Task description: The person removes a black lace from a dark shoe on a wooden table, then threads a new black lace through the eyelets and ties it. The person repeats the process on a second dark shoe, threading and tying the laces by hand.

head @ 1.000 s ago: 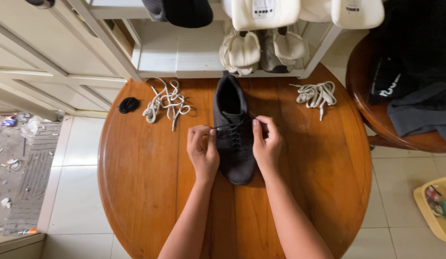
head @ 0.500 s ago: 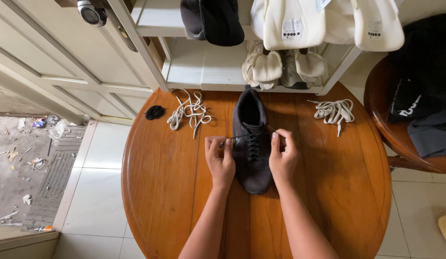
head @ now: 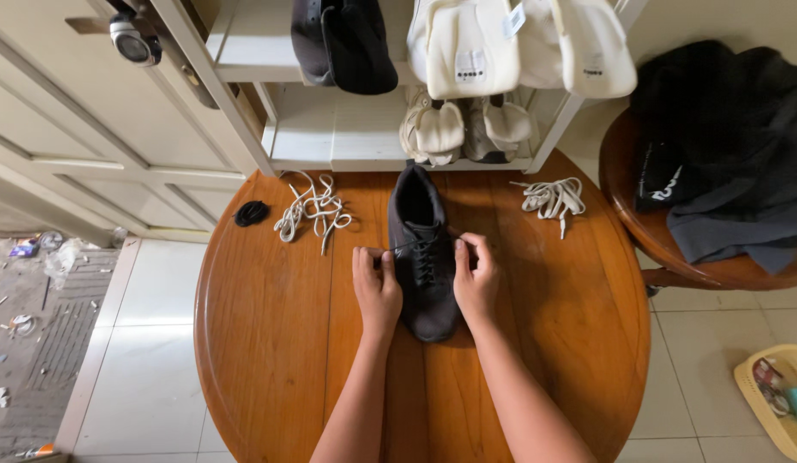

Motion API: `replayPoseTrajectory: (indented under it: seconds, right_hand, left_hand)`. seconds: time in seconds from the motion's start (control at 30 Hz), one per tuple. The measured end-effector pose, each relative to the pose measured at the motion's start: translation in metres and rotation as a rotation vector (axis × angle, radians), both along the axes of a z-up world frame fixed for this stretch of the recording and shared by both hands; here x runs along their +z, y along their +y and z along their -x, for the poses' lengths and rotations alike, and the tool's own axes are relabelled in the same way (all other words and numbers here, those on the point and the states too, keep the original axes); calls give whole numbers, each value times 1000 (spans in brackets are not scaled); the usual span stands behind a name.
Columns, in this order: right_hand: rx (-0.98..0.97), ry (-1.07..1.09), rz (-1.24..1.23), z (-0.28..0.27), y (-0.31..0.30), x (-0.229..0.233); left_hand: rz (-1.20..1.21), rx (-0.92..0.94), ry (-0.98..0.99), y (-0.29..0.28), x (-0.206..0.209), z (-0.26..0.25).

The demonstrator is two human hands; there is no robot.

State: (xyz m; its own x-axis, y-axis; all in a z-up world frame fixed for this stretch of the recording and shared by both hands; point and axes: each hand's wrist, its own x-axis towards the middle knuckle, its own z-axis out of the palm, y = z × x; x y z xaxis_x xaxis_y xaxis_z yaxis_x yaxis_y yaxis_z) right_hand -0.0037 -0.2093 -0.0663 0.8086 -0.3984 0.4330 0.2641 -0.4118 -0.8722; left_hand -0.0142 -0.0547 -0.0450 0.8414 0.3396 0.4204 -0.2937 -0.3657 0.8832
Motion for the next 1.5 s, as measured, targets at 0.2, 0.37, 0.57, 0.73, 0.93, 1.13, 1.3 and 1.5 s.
replayPoseTrajectory:
  seconds: [0.2, 0.37, 0.57, 0.73, 0.93, 1.13, 1.3, 1.5]
  right_hand:
    - [-39, -32, 66, 1, -2, 5]
    - [-27, -64, 56, 1, -4, 0]
    - [5, 13, -83, -2, -6, -7]
    - [42, 28, -107, -1, -8, -9]
    - [180, 109, -69, 2, -16, 11]
    - [441, 101, -6, 3, -32, 47]
    - [482, 15, 412, 1, -37, 66]
    - [476, 6, 506, -14, -35, 76]
  left_hand:
    - [-42, -26, -76, 1, 8, -1]
    - [37, -56, 15, 1, 12, 1]
    - [184, -63, 141, 1, 15, 4]
    - [214, -76, 98, 2, 9, 3]
    - [45, -18, 99, 2, 7, -1]
    - [-337, -29, 121, 16, 38, -6]
    - [-562, -90, -69, 22, 65, -4]
    - [-714, -99, -178, 24, 76, -7]
